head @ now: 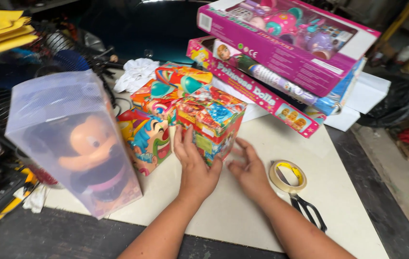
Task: The person wraps a small box with patterned paper, folds the edges, and secures them with clear tape using scissors to cut the tape. The person then handles a larger toy box, repositioning it on the table.
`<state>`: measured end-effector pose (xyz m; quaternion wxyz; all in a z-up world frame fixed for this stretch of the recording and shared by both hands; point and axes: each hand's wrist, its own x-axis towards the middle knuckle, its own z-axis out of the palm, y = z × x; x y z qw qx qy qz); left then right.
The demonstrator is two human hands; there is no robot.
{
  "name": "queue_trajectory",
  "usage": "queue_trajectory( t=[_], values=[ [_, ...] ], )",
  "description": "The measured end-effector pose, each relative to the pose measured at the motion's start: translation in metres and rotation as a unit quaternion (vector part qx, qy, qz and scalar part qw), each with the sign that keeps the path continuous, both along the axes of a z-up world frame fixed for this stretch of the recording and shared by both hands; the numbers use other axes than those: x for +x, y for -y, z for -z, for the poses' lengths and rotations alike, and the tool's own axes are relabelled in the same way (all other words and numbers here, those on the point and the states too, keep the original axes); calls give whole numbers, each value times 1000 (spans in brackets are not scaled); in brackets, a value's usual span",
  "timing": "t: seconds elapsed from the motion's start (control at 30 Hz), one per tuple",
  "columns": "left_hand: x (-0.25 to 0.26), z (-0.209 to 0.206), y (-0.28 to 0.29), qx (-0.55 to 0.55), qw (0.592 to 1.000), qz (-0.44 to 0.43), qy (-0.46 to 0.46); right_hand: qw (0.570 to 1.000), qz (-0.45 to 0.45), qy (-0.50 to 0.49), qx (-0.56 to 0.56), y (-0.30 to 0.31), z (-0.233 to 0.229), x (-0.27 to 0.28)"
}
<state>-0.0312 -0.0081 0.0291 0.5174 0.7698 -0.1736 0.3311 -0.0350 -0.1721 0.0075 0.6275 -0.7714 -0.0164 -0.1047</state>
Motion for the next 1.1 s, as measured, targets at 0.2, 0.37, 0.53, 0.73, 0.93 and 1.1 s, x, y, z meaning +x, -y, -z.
queue_trajectory(
  t=[0.2,0.37,0.53,0.73,0.93,1.1],
  values=[
    [-6,-1,2,64,996,9,67,940,152,289,97,74,-59,5],
    [-8,-1,7,62,996,35,58,900,200,199,331,151,-139,7],
    [-10,-2,7,126,984,38,120,954,154,4,258,176,-200,28],
    [-10,-1,8,118,988,39,95,976,159,-68,135,170,-222,59],
    [-9,0,8,118,986,41,109,958,140,-39,249,170,-214,82],
    [-13,-3,7,126,983,57,119,935,96,-52,336,169,-210,86]
  ],
)
